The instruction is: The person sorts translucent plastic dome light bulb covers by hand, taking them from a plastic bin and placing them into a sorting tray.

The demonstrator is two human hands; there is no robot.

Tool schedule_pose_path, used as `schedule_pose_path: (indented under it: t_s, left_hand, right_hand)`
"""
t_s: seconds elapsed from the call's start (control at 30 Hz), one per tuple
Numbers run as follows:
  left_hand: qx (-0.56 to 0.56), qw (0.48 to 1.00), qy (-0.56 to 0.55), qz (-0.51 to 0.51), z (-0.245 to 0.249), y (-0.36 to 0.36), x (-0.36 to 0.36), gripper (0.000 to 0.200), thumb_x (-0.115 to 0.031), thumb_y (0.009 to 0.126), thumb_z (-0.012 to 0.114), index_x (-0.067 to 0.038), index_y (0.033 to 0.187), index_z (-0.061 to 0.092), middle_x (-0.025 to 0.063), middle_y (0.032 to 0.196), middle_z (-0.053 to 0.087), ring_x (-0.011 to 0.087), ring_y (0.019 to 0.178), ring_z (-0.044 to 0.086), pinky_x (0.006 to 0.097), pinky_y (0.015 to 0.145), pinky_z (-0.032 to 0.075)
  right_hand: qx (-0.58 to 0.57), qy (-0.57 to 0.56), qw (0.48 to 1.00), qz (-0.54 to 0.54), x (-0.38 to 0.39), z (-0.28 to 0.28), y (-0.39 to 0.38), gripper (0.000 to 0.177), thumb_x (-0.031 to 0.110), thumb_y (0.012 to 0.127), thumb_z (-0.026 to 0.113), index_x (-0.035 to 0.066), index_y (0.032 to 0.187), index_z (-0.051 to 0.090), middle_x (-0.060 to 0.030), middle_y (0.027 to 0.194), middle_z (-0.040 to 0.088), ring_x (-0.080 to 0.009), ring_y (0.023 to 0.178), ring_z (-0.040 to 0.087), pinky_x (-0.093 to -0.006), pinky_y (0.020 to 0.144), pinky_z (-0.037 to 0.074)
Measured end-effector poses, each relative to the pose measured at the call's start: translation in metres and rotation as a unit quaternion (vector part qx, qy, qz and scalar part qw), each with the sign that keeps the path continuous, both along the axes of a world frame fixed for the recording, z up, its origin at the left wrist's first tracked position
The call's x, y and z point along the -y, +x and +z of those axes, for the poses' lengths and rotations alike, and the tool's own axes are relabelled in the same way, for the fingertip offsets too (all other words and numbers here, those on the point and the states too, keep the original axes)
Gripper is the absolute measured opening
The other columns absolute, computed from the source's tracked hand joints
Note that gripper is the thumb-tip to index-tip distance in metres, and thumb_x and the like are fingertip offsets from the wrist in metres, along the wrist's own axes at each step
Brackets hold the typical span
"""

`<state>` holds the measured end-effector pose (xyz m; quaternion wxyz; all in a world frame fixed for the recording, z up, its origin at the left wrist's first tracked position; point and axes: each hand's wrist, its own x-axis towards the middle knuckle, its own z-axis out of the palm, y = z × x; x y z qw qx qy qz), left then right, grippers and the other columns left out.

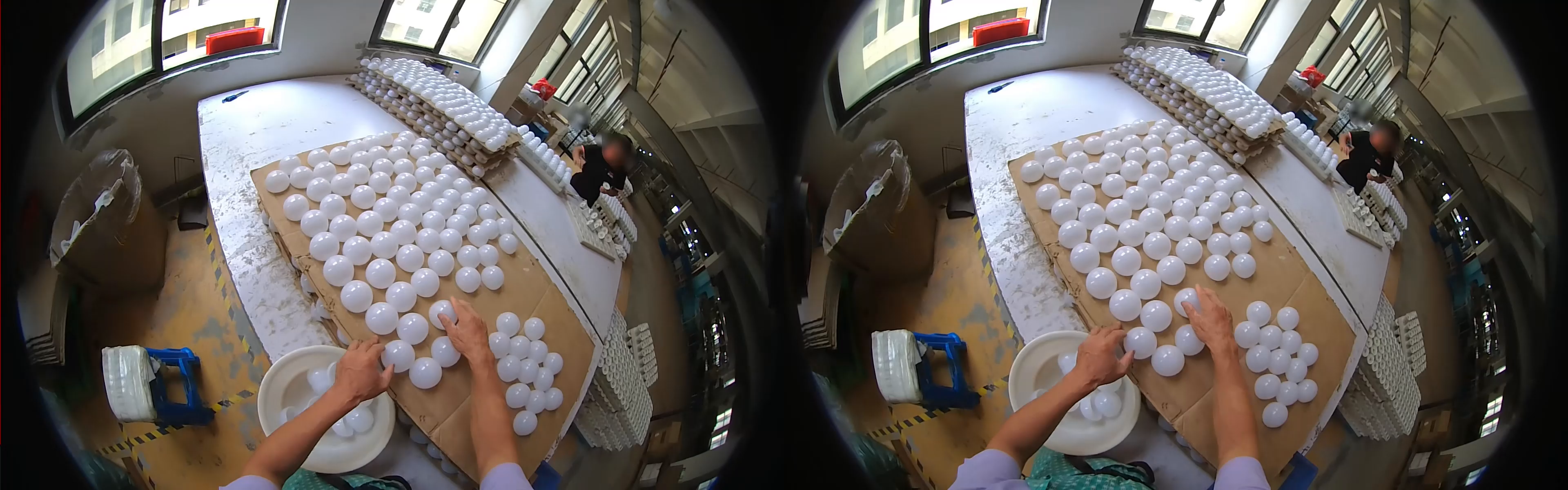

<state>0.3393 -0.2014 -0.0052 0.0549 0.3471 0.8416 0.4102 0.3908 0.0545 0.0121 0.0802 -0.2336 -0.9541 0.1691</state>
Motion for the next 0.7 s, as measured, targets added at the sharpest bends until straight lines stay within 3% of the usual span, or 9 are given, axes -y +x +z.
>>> schedule_pose_path:
  t_s: [0.03,0.17,0.23,0.3,0.37,0.47,0.57,0.63,0.7]
  left_hand:
    - [-0.001,1.000,0.000,0.002,-0.001,-0.001,-0.001,0.038,-0.022,0.071,0.072,-0.002,0.103,0.064,0.0186,0.117,0.061,0.0345,0.104,0.057,0.0397,0.090,0.048]
    - [-0.011,1.000,0.002,-0.001,-0.003,0.000,0.001,0.040,-0.023,0.071,0.072,0.000,0.103,0.065,0.0178,0.116,0.060,0.0346,0.104,0.056,0.0397,0.090,0.048]
    - [-0.017,1.000,0.006,0.005,-0.006,0.000,0.000,0.039,-0.022,0.071,0.072,0.000,0.103,0.065,0.0179,0.115,0.060,0.0340,0.105,0.056,0.0394,0.091,0.047]
    - [-0.024,1.000,0.009,-0.005,-0.010,-0.002,0.001,0.038,-0.022,0.071,0.072,0.000,0.101,0.065,0.0177,0.113,0.062,0.0340,0.103,0.057,0.0393,0.090,0.047]
    - [-0.028,0.999,0.038,-0.018,-0.011,-0.005,0.004,0.037,-0.023,0.071,0.073,0.000,0.100,0.065,0.0177,0.110,0.063,0.0343,0.101,0.058,0.0391,0.090,0.047]
    - [0.002,0.998,0.065,-0.021,-0.011,-0.006,0.015,0.035,-0.022,0.071,0.073,-0.001,0.098,0.065,0.0185,0.107,0.064,0.0331,0.098,0.060,0.0389,0.089,0.047]
    - [0.010,0.995,0.100,-0.010,-0.003,0.003,0.024,0.035,-0.022,0.072,0.072,0.000,0.098,0.065,0.0182,0.104,0.065,0.0319,0.096,0.062,0.0391,0.086,0.049]
    - [0.051,0.993,0.093,-0.042,0.007,0.016,0.027,0.035,-0.022,0.072,0.072,0.000,0.098,0.065,0.0178,0.102,0.066,0.0316,0.094,0.063,0.0387,0.084,0.050]
    - [0.047,0.990,0.126,-0.049,0.002,0.033,0.027,0.033,-0.021,0.071,0.073,-0.001,0.096,0.065,0.0173,0.101,0.067,0.0314,0.092,0.064,0.0378,0.082,0.051]
  right_hand:
    - [-0.072,-0.010,0.996,0.051,0.001,0.001,-0.005,0.056,0.036,0.087,0.060,0.003,0.130,0.048,-0.0203,0.125,0.054,-0.0370,0.109,0.055,-0.0436,0.092,0.044]
    - [-0.079,-0.147,0.986,-0.016,0.013,0.033,0.016,0.055,0.030,0.085,0.063,0.002,0.130,0.049,-0.0201,0.125,0.054,-0.0368,0.110,0.055,-0.0424,0.094,0.044]
    - [-0.104,-0.007,0.994,-0.019,0.008,0.033,0.052,0.056,0.027,0.083,0.065,0.003,0.130,0.049,-0.0204,0.124,0.055,-0.0354,0.112,0.053,-0.0407,0.094,0.044]
    - [-0.121,0.038,0.991,-0.037,0.007,0.028,0.096,0.061,0.027,0.078,0.070,0.005,0.131,0.049,-0.0208,0.127,0.052,-0.0350,0.120,0.047,-0.0430,0.100,0.039]
    - [-0.100,0.197,0.965,-0.142,0.008,0.027,0.144,0.068,0.030,0.073,0.074,0.006,0.131,0.049,-0.0206,0.135,0.045,-0.0385,0.128,0.037,-0.0502,0.106,0.029]
    - [-0.028,0.154,0.939,-0.307,-0.002,0.013,0.218,0.091,0.041,0.065,0.078,0.012,0.142,0.037,-0.0230,0.147,0.027,-0.0447,0.135,0.021,-0.0565,0.109,0.019]
    - [0.042,0.047,0.948,-0.313,-0.016,-0.004,0.244,0.096,0.046,0.064,0.077,0.017,0.144,0.033,-0.0233,0.149,0.022,-0.0432,0.138,0.016,-0.0573,0.109,0.019]
    - [0.006,0.056,0.963,-0.262,-0.019,0.005,0.230,0.093,0.047,0.065,0.076,0.019,0.144,0.034,-0.0217,0.151,0.019,-0.0422,0.140,0.014,-0.0607,0.107,0.020]
    - [0.077,0.069,0.967,-0.234,-0.010,0.014,0.201,0.091,0.048,0.065,0.074,0.015,0.142,0.038,-0.0238,0.149,0.024,-0.0442,0.137,0.020,-0.0559,0.109,0.021]
